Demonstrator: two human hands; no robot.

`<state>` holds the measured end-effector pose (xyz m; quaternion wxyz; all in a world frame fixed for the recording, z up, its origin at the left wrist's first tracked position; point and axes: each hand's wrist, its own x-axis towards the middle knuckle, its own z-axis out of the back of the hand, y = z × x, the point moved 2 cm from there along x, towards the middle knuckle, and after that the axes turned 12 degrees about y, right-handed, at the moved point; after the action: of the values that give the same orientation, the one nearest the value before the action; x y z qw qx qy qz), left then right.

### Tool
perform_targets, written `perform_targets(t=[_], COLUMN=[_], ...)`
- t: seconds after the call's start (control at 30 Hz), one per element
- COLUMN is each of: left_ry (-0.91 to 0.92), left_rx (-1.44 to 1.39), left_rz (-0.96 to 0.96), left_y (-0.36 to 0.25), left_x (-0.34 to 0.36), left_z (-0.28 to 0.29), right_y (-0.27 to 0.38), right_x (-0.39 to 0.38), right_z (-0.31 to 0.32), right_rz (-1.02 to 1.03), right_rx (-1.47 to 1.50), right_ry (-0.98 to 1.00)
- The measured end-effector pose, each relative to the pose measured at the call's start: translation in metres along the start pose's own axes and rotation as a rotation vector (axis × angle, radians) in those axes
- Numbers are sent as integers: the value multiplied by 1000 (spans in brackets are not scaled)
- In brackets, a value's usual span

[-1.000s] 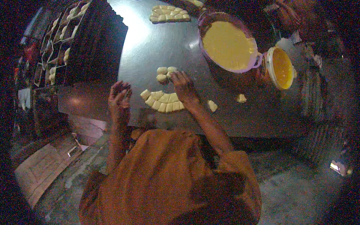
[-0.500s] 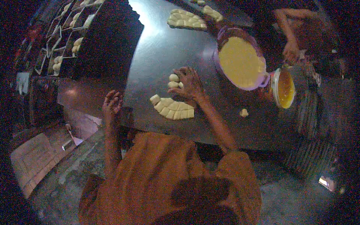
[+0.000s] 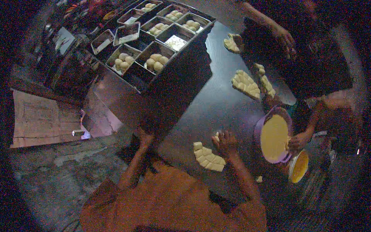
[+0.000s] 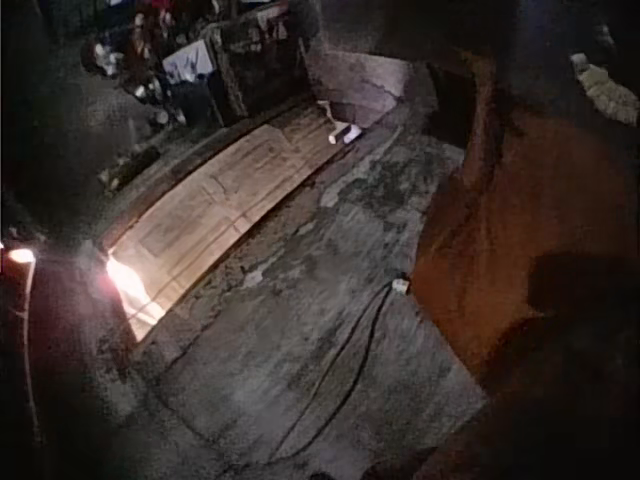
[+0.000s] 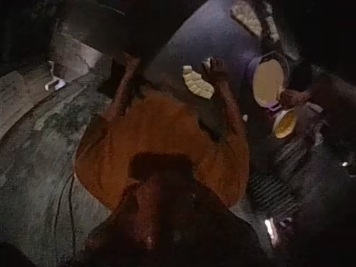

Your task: The person picks up pieces of dough, fills them with a yellow paste from a container, and rolls or folds them into small round buns before placing them into metal baking trays.

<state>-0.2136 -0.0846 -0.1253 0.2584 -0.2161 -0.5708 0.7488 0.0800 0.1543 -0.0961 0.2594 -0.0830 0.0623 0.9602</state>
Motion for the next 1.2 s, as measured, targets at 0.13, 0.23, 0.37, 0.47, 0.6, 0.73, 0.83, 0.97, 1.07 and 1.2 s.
perform_targets(t=[0.13, 0.23, 0.37, 0.47, 0.6, 0.73, 0.83, 0.97, 1.07, 1.2], left_ry=[60, 55, 76, 91, -78, 68, 83, 98, 124, 149], left_rx=[-3, -77, -147, -299, -57, -72, -94, -103, -102, -91], left_rz=[-187, -204, -223, -199, -522, -310, -261, -233, -220, -167], left_y=[48, 69, 88, 102, 103, 105, 105, 101, 93, 82], left_x=[0, -5, -5, 0, 4, 1, -2, 1, 1, -2], left_z=[1, -4, -11, -18, -30, -27, -24, -18, -14, -6], right_y=[8, 4, 57, 106, 139, 142, 134, 138, 133, 104], right_x=[18, 54, 145, 223, 325, 390, 399, 398, 386, 331], right_z=[37, 52, 162, 254, 291, 253, 235, 249, 268, 284], right_rz=[75, -297, -127, 167, 223, 64, 138, 231, 247, 368], right_rx=[-4, 464, 763, 495, 85, -90, -96, -113, -12, 439], right_ry=[-105, 128, 44, -227, -340, -92, -59, 40, 163, -300])
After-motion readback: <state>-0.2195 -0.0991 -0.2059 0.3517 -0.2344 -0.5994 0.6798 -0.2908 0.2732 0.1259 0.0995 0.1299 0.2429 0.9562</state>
